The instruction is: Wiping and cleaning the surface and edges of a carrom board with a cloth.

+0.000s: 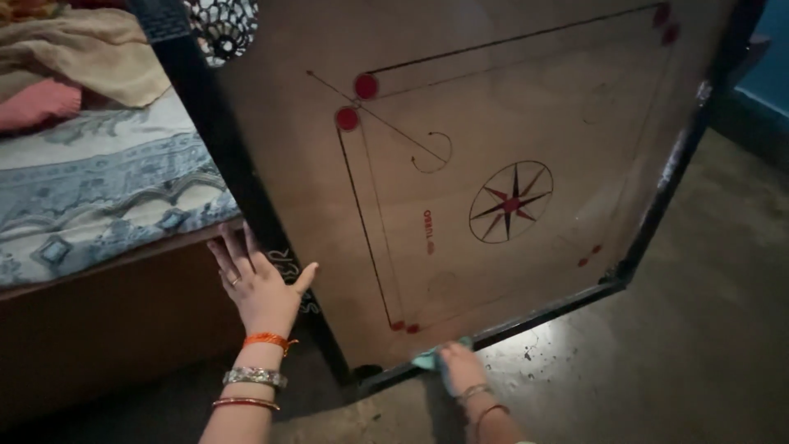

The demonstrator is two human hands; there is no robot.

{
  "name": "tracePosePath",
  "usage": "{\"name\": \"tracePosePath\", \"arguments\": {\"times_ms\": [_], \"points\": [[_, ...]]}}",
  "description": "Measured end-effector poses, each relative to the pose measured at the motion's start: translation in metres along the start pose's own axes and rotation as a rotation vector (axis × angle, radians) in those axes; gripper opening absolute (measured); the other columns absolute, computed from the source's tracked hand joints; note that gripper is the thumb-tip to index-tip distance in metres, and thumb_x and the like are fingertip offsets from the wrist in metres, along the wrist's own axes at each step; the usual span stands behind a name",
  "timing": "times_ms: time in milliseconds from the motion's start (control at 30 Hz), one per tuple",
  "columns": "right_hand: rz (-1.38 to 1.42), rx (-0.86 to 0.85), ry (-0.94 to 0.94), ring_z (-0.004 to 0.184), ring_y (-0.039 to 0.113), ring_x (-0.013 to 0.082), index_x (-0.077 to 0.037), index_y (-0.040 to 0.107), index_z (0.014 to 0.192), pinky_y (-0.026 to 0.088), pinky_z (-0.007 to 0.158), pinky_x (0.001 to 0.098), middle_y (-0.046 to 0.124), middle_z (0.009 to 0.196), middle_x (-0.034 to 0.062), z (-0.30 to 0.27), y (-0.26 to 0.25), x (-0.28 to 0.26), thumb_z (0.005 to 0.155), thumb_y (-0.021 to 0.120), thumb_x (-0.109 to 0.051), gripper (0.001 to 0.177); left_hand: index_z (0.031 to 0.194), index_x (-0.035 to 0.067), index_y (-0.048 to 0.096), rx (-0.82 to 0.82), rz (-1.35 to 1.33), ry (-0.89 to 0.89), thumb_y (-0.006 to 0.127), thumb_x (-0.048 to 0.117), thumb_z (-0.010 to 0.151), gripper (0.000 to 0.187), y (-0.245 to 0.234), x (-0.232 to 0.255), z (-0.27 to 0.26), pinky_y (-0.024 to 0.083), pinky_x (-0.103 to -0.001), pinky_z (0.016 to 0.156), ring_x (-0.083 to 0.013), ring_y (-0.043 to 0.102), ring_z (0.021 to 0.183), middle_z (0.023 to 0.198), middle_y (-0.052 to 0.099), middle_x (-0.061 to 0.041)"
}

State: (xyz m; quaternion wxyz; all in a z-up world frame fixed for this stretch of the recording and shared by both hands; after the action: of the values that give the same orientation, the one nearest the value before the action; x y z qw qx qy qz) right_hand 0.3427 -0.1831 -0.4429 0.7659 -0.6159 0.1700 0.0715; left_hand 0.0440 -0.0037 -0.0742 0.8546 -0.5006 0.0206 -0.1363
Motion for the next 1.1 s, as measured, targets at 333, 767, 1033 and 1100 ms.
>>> {"name": "tracePosePath", "arguments": {"times_ms": [333,767,1033,1100], "points": [[-0.380,-0.341,0.492,0.131,0.054,0.0254,-0.019,0.057,0.135,0.050,0.102,0.0423,0.053,0.146,0.0061,0.004,-0.056,0.126,0.094,0.051,-0.018,0.042,0.163,-0.005,0.006,-0.047,-0.052,-0.057,0.061,0.076,0.077,0.130,0.012,-0.004,0.001,0.012,-0.054,0.129,-0.0397,-0.018,0.156,0.169,-0.019,-0.019],[0.068,-0.092,-0.246,0.104,0.057,0.0301,-0.009,0.068,0.108,0.050,0.088,0.0437,0.065,0.130,0.0101,-0.023,0.047,-0.112,0.089,0.055,-0.010,0.024,0.167,0.005,-0.007,-0.150,-0.022,-0.151,0.070,0.069,0.078,0.134,0.016,-0.003,-0.003,0.016,-0.054,0.132,-0.0403,-0.018,0.157,0.173,-0.019,-0.018],[-0.147,-0.169,-0.100,0.110,0.058,0.0294,-0.016,0.067,0.123,0.048,0.088,0.0459,0.061,0.120,0.0102,-0.006,-0.004,0.014,0.087,0.057,-0.015,0.037,0.172,0.015,-0.003,-0.159,-0.287,-0.304,0.070,0.056,0.088,0.118,0.069,-0.022,-0.027,0.033,-0.060,0.125,-0.0419,0.004,0.163,0.180,-0.004,-0.018],[-0.143,-0.206,-0.006,0.116,0.057,0.0309,-0.023,0.067,0.124,0.048,0.092,0.0471,0.060,0.120,0.0123,-0.005,0.003,0.055,0.093,0.057,-0.019,0.033,0.171,0.017,-0.003,-0.136,-0.326,-0.317,0.069,0.055,0.090,0.115,0.073,-0.027,-0.029,0.034,-0.061,0.124,-0.0421,0.007,0.164,0.180,-0.002,-0.018]]}}
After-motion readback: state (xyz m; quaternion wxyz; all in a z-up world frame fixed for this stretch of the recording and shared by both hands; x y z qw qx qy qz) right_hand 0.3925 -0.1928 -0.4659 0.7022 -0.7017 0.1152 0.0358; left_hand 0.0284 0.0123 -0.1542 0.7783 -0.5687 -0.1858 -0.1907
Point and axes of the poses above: each hand's wrist, its own z-axis towards the middle knuckle, its own y-axis out of the palm, x = y × z, the point moved 7 cm from there along z, towards the middle knuckle
